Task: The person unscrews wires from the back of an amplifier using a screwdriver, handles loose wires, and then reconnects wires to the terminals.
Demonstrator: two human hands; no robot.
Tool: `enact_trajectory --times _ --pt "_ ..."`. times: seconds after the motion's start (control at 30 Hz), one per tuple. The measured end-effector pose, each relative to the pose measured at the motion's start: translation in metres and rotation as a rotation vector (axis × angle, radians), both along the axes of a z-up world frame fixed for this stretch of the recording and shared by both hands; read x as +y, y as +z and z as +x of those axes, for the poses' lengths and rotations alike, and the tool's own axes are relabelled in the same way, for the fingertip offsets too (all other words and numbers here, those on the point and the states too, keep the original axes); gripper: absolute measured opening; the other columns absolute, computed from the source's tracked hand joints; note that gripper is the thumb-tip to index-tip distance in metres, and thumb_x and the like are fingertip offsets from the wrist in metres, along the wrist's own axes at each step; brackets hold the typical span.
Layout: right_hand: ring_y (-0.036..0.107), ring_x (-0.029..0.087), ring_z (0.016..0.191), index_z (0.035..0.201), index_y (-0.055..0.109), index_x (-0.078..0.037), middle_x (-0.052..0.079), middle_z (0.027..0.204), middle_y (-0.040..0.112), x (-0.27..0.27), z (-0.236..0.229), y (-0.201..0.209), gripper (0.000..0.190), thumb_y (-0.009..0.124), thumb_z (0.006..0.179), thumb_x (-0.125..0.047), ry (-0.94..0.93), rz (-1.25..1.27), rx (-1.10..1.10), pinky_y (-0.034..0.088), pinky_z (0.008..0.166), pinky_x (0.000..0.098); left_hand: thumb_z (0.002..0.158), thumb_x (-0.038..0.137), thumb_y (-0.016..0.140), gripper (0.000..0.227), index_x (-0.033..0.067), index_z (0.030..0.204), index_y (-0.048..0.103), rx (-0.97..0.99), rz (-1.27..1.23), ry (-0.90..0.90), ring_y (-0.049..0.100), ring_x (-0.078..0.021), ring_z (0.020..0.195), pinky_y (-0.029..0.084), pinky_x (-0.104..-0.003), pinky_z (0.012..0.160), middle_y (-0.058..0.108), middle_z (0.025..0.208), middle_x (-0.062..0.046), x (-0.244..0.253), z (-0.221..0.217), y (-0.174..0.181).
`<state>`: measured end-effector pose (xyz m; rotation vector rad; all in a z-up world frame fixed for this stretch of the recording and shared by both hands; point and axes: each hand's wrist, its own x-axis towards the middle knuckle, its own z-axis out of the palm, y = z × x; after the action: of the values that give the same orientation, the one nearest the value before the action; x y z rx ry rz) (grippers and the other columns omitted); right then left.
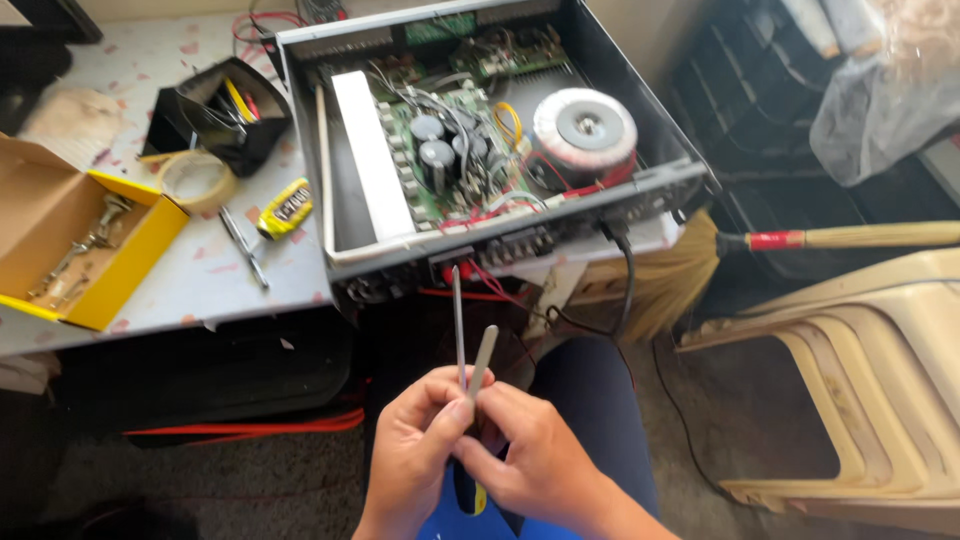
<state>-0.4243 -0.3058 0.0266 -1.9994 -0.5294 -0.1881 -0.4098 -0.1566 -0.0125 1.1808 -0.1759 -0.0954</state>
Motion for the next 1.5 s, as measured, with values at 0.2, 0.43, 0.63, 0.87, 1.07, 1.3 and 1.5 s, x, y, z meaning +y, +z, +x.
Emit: enact_trajectory --times 0.2,0.43,0.63,0.87,1.07,1.3,1.5 --pt "0.061 0.018 0.064 0.103 0.068 -0.008 0.005 0.079 0.066 -0.047 -0.038 -0.024 0.019 0.073 0.088 -0.019 -0.091 -0.107 0.01 0.052 0.065 0.0312 0.091 0.013 0.071 0.011 0.0087 0.081 0.067 -0.028 0.127 0.046 0.073 -0.0175 0.095 0.058 -0.03 0.083 0.071 0.1 -0.007 -0.044 -0.018 -0.021" --pt "0.061 0.035 0.116 0.123 0.068 -0.008 0.015 0.128 0.063 -0.107 -0.071 0.005 0.026 0.067 0.099 -0.019 -0.267 -0.289 -0.531 0.049 0.106 0.0496 0.09 0.012 0.071 0.013 0.0119 0.078 0.066 -0.144 0.41 -0.112 0.062 -0.0073 0.081 0.05 -0.024 0.075 0.072 0.088 0.0 -0.063 -0.036 -0.014" --pt "0.067 0.038 0.108 0.113 0.07 -0.003 0.02 0.125 0.069 -0.124 -0.06 0.005 0.018 0.063 0.097 0.0 0.044 -0.328 -0.405 0.053 0.093 0.0481 0.092 0.018 0.073 0.019 0.0168 0.077 0.061 -0.173 0.582 -0.256 0.042 -0.0005 0.066 0.036 -0.021 0.057 0.053 0.071 0.01 -0.068 -0.032 -0.002" --pt "0.067 0.033 0.08 0.122 0.064 -0.003 0.014 0.1 0.064 -0.115 -0.032 -0.003 0.021 0.061 0.102 -0.009 0.153 -0.437 -0.297 0.052 0.068 0.0431 0.087 0.008 0.073 0.013 0.0126 0.079 0.064 -0.412 0.614 -0.127 0.061 -0.0089 0.078 0.048 -0.024 0.07 0.07 0.087 -0.001 -0.052 -0.015 0.005" --pt "0.061 0.032 0.088 0.111 0.064 -0.001 0.017 0.1 0.058 -0.114 0.005 -0.02 0.014 0.063 0.099 0.005 0.032 -0.346 -0.344 0.049 0.082 0.0399 0.091 0.018 0.077 0.008 0.0107 0.091 0.073 -0.37 0.616 0.118 0.058 -0.0072 0.075 0.046 -0.022 0.067 0.069 0.095 -0.001 -0.043 -0.017 -0.017" --pt "0.058 0.033 0.076 0.1 0.054 0.002 0.017 0.088 0.059 -0.106 0.082 -0.066 0.01 0.056 0.092 0.007 -0.429 -0.231 -0.523 0.048 0.07 0.0444 0.096 0.019 0.072 0.01 0.009 0.092 0.073 -0.093 0.426 0.071 0.054 -0.001 0.07 0.045 -0.018 0.063 0.068 0.081 0.004 -0.035 -0.025 -0.037" --pt "0.052 0.042 0.074 0.101 0.051 0.008 0.026 0.092 0.051 -0.107 0.114 -0.072 0.015 0.042 0.089 0.01 -0.51 -0.486 -0.616 0.05 0.067 0.0495 0.096 0.019 0.07 0.012 0.0097 0.089 0.072 -0.136 0.445 0.073 0.055 -0.0023 0.071 0.046 -0.019 0.065 0.068 0.083 0.003 -0.025 -0.031 -0.036"
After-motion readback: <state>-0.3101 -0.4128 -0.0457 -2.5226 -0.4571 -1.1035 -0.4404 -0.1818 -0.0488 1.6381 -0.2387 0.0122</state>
